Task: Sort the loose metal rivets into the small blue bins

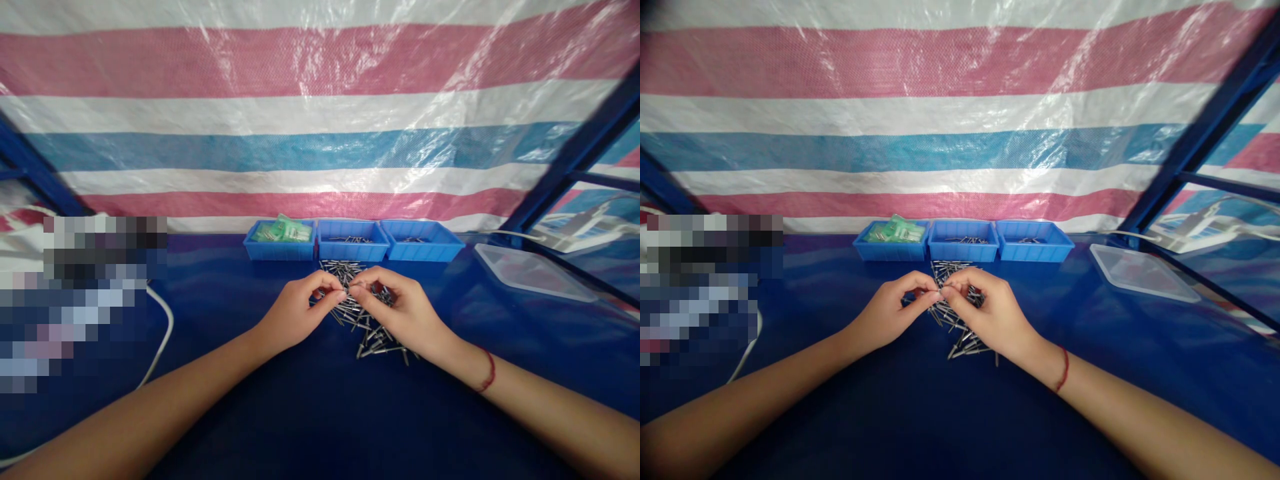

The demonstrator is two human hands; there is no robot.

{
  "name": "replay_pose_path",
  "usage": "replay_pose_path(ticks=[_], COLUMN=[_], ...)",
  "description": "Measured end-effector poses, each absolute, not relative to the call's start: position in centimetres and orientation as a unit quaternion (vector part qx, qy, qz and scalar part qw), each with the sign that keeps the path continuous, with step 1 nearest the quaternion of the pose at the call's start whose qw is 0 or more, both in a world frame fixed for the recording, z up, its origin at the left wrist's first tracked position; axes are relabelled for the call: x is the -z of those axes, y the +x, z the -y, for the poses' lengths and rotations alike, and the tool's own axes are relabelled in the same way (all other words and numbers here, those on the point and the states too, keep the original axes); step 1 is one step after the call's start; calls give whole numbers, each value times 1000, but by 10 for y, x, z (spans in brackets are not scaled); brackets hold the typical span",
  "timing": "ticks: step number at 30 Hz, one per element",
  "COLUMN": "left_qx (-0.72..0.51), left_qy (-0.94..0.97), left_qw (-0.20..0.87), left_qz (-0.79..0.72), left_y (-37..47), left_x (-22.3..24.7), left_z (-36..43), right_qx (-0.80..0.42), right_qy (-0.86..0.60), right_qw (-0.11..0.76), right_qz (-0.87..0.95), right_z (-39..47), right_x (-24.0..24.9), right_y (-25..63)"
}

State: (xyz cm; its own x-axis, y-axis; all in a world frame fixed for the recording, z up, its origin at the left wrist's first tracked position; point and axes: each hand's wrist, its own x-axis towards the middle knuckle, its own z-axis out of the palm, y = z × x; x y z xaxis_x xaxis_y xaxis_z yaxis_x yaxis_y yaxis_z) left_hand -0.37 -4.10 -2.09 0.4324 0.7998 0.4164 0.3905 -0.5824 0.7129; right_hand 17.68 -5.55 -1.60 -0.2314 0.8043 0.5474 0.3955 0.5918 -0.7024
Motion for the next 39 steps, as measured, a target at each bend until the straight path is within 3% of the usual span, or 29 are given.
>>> replay_pose_path(ticks=[15, 31, 34, 39], left_qx=[-369, -421, -417, -367], left_qy=[808, 791, 793, 851], left_qw=[273, 227, 228, 180], left_qz=[-369, -381, -382, -331], left_y=[-4, -4, -4, -6], left_x=[17, 20, 22, 21], left_z=[43, 43, 41, 44], right_qx=[-199, -167, -188, -193], right_qy=[-373, -379, -405, -517], right_qw=[487, 419, 449, 573], right_qz=[764, 808, 774, 606], right_z=[58, 53, 46, 9], right_x=[14, 19, 18, 15], right_y=[177, 178, 183, 218])
